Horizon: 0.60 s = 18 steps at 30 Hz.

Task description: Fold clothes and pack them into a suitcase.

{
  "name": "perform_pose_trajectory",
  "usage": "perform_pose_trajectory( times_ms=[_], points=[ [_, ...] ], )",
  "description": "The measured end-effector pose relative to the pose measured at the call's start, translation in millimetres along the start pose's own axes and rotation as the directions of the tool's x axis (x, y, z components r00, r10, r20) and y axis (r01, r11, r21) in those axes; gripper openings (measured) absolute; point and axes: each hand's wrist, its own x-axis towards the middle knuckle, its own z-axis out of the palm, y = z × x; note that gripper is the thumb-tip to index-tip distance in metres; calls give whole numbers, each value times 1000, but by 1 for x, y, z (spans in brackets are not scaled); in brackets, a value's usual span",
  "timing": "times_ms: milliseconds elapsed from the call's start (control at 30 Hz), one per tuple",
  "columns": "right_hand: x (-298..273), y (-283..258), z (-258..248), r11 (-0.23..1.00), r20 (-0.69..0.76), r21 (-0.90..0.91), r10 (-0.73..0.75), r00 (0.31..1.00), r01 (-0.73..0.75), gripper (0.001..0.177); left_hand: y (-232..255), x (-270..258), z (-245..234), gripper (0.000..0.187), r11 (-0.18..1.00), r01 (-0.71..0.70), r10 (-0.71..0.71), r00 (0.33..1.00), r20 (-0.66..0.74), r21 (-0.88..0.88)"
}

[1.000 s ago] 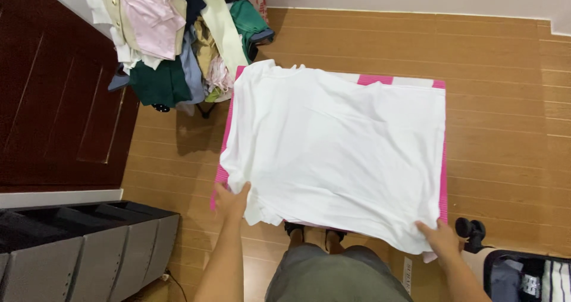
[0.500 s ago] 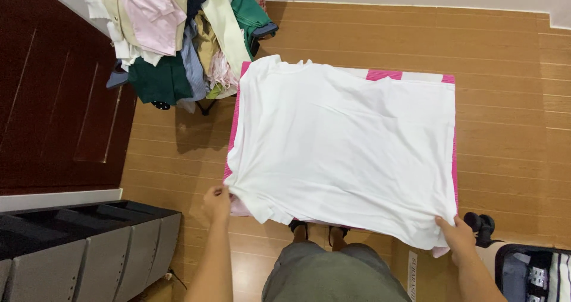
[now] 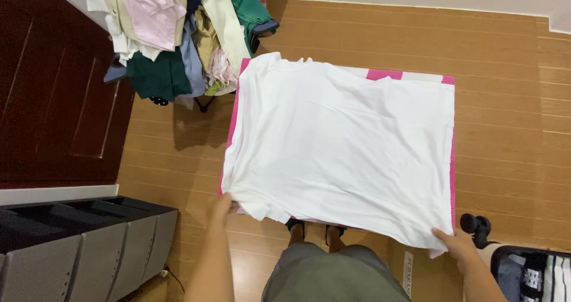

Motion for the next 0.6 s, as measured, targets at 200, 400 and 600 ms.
perform_pose_trajectory(
  times_ms=[200,400,600],
  points=[
    [-3,27,-8,986,77,157,39,996,-51,63,-60,15,-35,39,858,42,29,991,129,-511],
    [-23,19,-10,975,102,182,111,989,-128,66,-57,-15,-4,32,799,164,-116,986,120,-579],
    [3,41,-8,985,211,134,80,974,-110,58,-23,-29,-12,55,984,36,-58,991,124,174]
  ],
)
